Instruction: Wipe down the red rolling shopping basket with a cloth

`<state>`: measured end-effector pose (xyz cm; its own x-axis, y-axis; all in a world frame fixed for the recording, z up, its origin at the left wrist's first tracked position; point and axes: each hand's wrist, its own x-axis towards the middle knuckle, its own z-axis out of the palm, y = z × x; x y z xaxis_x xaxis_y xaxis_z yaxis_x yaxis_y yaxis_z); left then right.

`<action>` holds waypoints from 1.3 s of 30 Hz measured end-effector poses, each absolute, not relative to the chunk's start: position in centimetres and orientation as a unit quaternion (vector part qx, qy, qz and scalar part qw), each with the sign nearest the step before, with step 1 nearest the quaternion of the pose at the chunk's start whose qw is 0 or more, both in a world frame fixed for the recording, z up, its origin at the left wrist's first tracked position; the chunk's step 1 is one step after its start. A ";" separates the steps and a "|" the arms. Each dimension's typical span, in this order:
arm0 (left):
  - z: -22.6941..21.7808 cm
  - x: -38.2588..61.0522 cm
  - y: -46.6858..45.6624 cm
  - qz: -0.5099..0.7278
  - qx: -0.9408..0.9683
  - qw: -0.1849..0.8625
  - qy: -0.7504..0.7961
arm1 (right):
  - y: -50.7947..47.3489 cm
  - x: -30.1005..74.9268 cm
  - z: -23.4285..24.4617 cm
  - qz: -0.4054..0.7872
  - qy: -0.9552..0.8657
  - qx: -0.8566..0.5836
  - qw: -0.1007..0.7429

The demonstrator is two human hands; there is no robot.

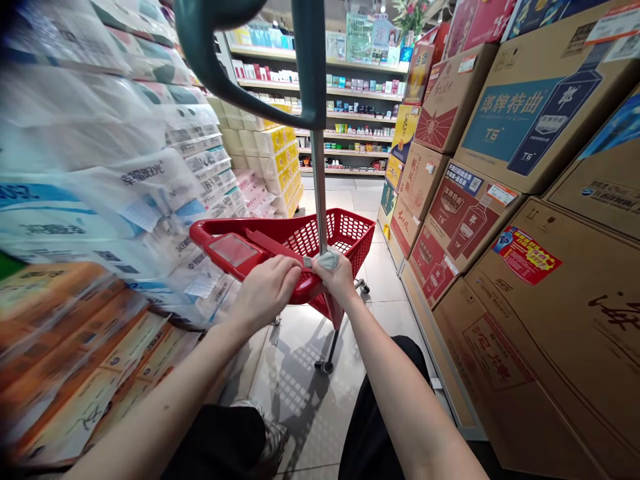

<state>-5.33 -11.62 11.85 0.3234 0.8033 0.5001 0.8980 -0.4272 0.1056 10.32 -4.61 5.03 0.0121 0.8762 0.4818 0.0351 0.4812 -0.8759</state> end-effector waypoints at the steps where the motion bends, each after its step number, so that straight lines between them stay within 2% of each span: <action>1: 12.1 -6.3 -10.9 -0.244 -0.814 0.089 -0.520 | -4.4 10.4 4.9 0.364 -0.612 -0.356 0.606; 7: 12.9 -11.1 -6.3 -0.166 -0.779 0.122 -0.592 | -4.1 11.4 4.8 0.442 -0.596 -0.304 0.598; 12: 13.2 -11.0 -5.6 -0.067 -0.774 0.106 -0.621 | -4.0 11.8 5.3 0.440 -0.585 -0.342 0.589; 15: 13.2 -10.4 -5.8 -0.071 -0.757 0.102 -0.642 | -4.0 11.6 4.4 0.387 -0.595 -0.357 0.607; 19: 13.0 -10.1 -5.8 -0.086 -0.741 0.100 -0.658 | -5.8 11.4 2.0 0.215 -0.627 -0.393 0.637; 22: 12.9 -9.9 -5.6 -0.096 -0.738 0.101 -0.661 | -8.5 11.1 1.2 0.114 -0.648 -0.457 0.598; 25: 12.8 -9.7 -5.5 -0.102 -0.733 0.099 -0.665 | -11.1 10.2 2.6 0.063 -0.672 -0.496 0.546; 29: 12.7 -9.3 -5.4 -0.111 -0.726 0.097 -0.672 | -11.9 9.9 4.9 -0.005 -0.727 -0.473 0.498; 35: 12.7 -9.0 -5.4 -0.125 -0.726 0.088 -0.670 | -9.8 14.8 3.9 -0.020 -0.780 -0.383 0.495; 39: 12.6 -8.7 -5.4 -0.129 -0.724 0.093 -0.672 | -10.0 15.9 5.3 0.021 -0.795 -0.363 0.486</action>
